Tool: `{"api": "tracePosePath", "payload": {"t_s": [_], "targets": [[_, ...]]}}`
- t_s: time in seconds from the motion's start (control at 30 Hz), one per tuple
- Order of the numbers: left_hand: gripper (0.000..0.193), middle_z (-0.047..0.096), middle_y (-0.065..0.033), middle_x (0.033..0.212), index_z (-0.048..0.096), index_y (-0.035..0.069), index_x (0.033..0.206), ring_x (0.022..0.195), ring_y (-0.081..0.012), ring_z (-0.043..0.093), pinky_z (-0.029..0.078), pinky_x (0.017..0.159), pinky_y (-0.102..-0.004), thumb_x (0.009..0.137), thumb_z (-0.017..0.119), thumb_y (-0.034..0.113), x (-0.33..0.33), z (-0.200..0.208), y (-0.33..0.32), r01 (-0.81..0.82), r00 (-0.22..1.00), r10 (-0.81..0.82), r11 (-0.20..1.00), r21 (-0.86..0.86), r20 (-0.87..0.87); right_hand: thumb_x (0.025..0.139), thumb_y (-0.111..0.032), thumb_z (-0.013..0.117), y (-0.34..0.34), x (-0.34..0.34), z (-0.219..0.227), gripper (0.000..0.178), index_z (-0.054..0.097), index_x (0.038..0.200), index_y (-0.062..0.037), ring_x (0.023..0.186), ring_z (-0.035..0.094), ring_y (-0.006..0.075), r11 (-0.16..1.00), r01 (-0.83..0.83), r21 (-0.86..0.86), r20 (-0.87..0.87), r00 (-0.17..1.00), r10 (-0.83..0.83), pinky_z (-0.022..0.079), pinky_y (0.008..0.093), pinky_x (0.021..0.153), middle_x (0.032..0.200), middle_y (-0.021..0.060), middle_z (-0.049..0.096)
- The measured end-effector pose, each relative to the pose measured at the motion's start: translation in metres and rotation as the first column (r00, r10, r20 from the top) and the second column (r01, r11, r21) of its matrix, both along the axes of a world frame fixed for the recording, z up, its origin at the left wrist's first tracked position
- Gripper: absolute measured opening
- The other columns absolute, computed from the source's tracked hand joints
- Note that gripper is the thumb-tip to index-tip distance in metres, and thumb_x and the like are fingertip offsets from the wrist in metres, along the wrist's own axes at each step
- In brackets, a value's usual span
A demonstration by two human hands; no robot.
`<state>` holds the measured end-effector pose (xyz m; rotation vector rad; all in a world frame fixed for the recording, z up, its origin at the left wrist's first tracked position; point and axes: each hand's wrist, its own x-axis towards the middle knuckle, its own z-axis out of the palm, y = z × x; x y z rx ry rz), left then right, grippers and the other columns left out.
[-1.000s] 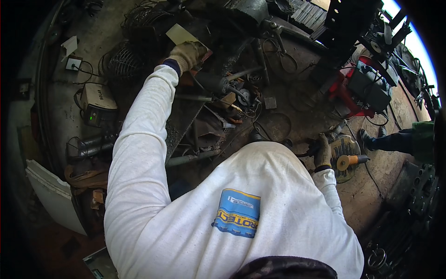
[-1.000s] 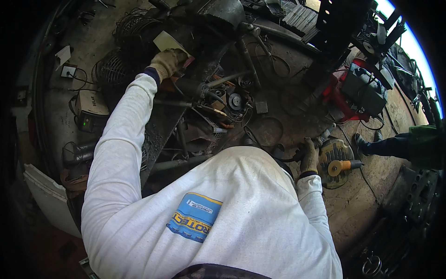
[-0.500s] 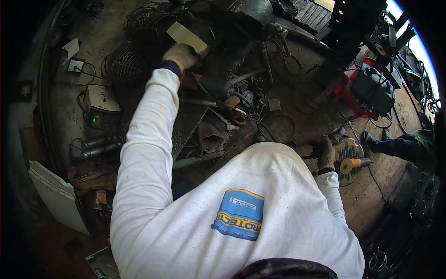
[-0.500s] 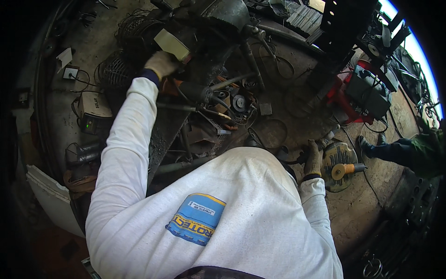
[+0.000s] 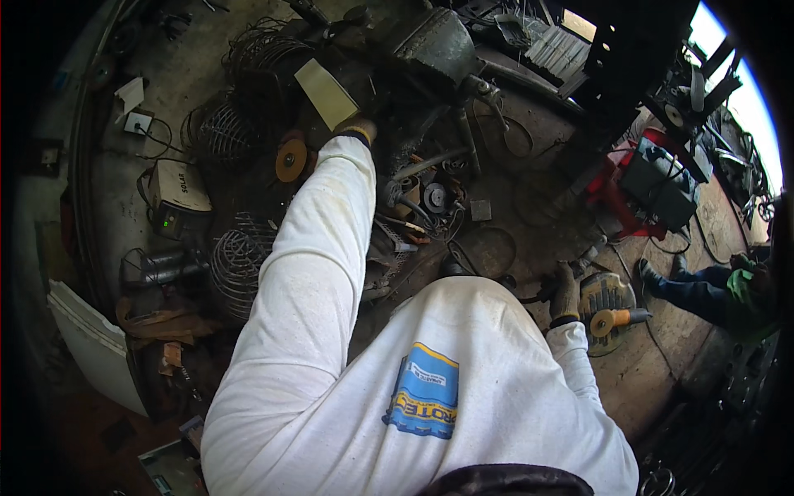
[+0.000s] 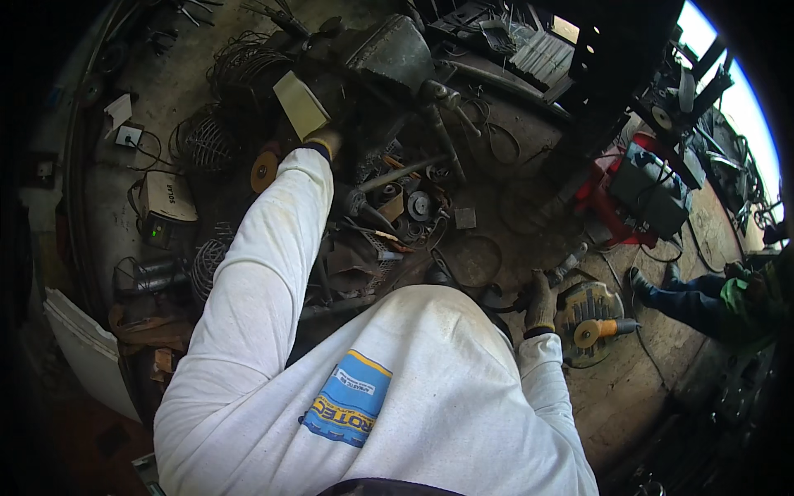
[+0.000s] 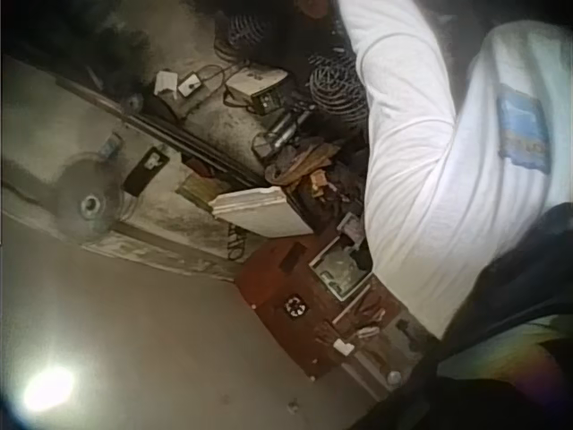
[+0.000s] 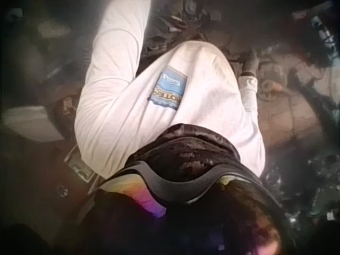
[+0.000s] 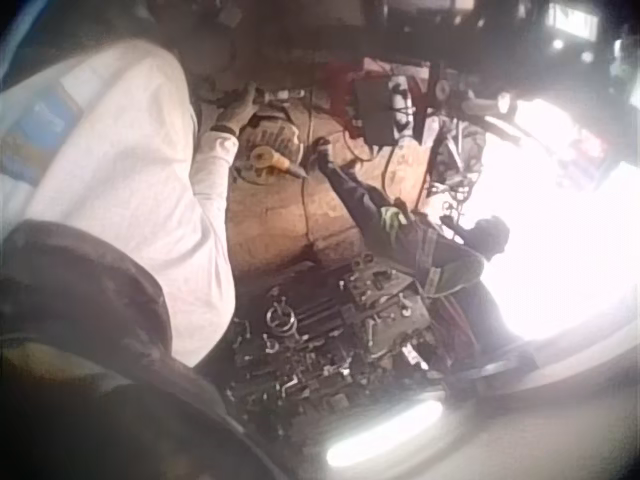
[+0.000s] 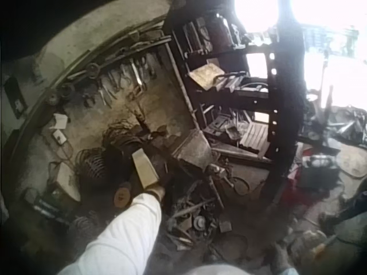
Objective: The person welds several points on a spherical wire structure using a torch, then uses a hammer and a rod to tap and shape parts of the wire frame on a workbench.
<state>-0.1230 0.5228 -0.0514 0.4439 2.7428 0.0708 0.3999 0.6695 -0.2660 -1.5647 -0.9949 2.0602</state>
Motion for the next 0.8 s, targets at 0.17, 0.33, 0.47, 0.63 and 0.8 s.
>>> {"api": "tracePosePath", "payload": {"t_s": [0.17, 0.33, 0.47, 0.63, 0.8], "targets": [[0.061, 0.044, -0.0168, 0.149, 0.038, 0.022, 0.150, 0.135, -0.0344, 0.046, 0.038, 0.112, -0.0472, 0.090, 0.055, 0.024, 0.007, -0.010, 0.008, -0.103, 0.995, 0.104, 0.993, 0.055, -0.008, 0.090, -0.042, 0.068, 0.013, 0.004, -0.008, 0.050, 0.060, 0.123, -0.0050, 0.081, 0.069, 0.0302, 0.999, -0.031, -0.024, 0.003, 1.000, 0.031, 0.053, 0.0388, 0.056, 0.101, 0.0132, 0.066], [0.056, 0.046, -0.0167, 0.143, 0.041, 0.020, 0.145, 0.130, -0.0340, 0.048, 0.040, 0.109, -0.0467, 0.090, 0.055, 0.023, 0.014, -0.017, 0.022, -0.140, 0.990, 0.140, 0.986, 0.086, 0.004, 0.083, -0.039, 0.075, 0.018, 0.003, 0.005, 0.055, 0.057, 0.121, -0.0037, 0.064, 0.061, 0.0209, 0.999, 0.051, -0.014, -0.042, 0.998, -0.052, 0.050, 0.0332, 0.054, 0.089, 0.0106, 0.063], [0.052, 0.048, -0.0167, 0.139, 0.042, 0.018, 0.141, 0.126, -0.0337, 0.050, 0.042, 0.106, -0.0462, 0.090, 0.055, 0.023, 0.011, -0.012, 0.028, -0.181, 0.983, 0.181, 0.978, 0.104, 0.007, 0.085, -0.039, 0.072, 0.026, 0.001, 0.008, 0.052, 0.058, 0.121, -0.0039, 0.064, 0.061, 0.0218, 0.998, 0.020, -0.065, -0.045, 0.999, -0.023, 0.050, 0.0332, 0.055, 0.087, 0.0106, 0.064], [0.047, 0.050, -0.0167, 0.133, 0.045, 0.017, 0.136, 0.121, -0.0333, 0.053, 0.044, 0.103, -0.0457, 0.090, 0.055, 0.022, 0.000, -0.006, 0.046, -0.208, 0.978, 0.207, 0.969, 0.135, 0.019, 0.084, -0.040, 0.073, 0.036, 0.007, -0.011, 0.057, 0.054, 0.121, -0.0010, 0.054, 0.059, 0.0234, 0.995, 0.078, -0.063, -0.026, 0.996, -0.080, 0.048, 0.0350, 0.043, 0.080, 0.0117, 0.060], [0.042, 0.052, -0.0166, 0.128, 0.047, 0.015, 0.131, 0.116, -0.0328, 0.055, 0.046, 0.100, -0.0451, 0.090, 0.055, 0.021, 0.005, -0.009, 0.048, -0.242, 0.970, 0.241, 0.959, 0.151, 0.025, 0.082, -0.039, 0.074, 0.046, 0.006, -0.003, 0.058, 0.052, 0.120, -0.0004, 0.051, 0.059, 0.0232, 1.000, 0.007, -0.022, 0.005, 1.000, -0.007, 0.047, 0.0352, 0.040, 0.077, 0.0125, 0.059]]}}
